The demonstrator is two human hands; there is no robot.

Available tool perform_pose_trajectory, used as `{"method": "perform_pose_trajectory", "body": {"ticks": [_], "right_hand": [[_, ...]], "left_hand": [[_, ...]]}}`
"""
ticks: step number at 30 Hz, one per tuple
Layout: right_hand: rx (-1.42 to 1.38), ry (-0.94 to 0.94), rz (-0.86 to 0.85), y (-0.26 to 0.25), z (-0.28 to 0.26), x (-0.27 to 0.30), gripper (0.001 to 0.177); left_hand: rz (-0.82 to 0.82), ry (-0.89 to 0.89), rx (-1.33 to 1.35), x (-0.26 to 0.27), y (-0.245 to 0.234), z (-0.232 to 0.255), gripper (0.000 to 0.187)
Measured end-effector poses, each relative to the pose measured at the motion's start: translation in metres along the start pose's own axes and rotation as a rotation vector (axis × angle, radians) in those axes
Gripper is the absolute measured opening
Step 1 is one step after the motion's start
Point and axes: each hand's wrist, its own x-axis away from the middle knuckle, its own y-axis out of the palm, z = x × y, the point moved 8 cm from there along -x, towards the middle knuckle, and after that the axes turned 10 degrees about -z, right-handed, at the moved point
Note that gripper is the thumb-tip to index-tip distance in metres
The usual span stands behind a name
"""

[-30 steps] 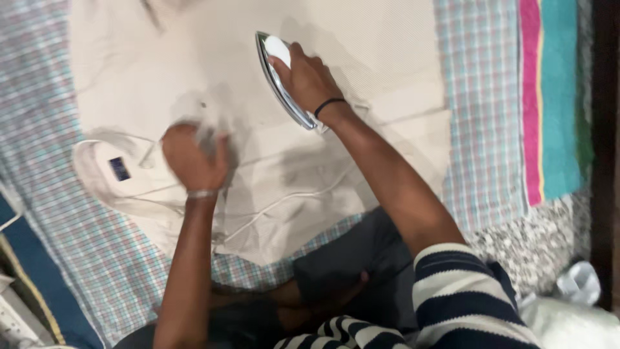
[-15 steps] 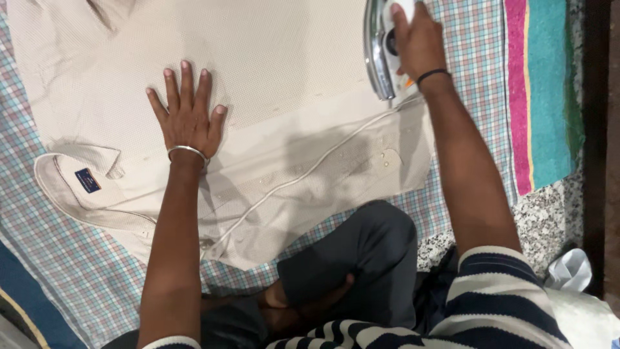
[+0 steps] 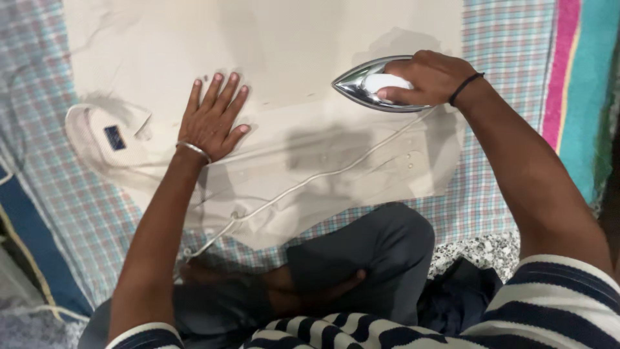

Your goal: The person smooths and folds a white shirt on a patterned bedsheet on the floor, irons the front panels and collar using an iron, and then completes the folding of the shirt.

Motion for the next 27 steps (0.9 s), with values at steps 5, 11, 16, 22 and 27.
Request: {"method": "perform_pose_trajectory", "body": {"ticks": [5,11,16,22,27], "right_hand": [[0.088,-0.157,0.001,-0.020,-0.080,-0.024,0.065],[0.161,-0.188,-0.056,-0.032,-0.171,-0.056,0.063],[0.091,-0.230,0.038,-0.038,-0.242,-0.088,0.062],[-0.480,-0.010,0.444,-0.076,-0.245,-0.101,0.059],[-0.512,-0.006,0.233,-0.082,-0.269,-0.118,0.061]], "left_hand": [[0.123,-0.008,-0.089,0.072,-0.020,-0.029,0.072],[0.233,-0.128,-0.226,0.141,-0.058,-0.054,0.070],[0.350,-0.400,0.077,0.165,-0.072,-0.094,0.043],[0.350,-0.184,0.029,0.125,-0.050,-0.061,0.039],[0.412,-0.088,-0.090,0.101,-0.039,-0.027,0.058]]}}
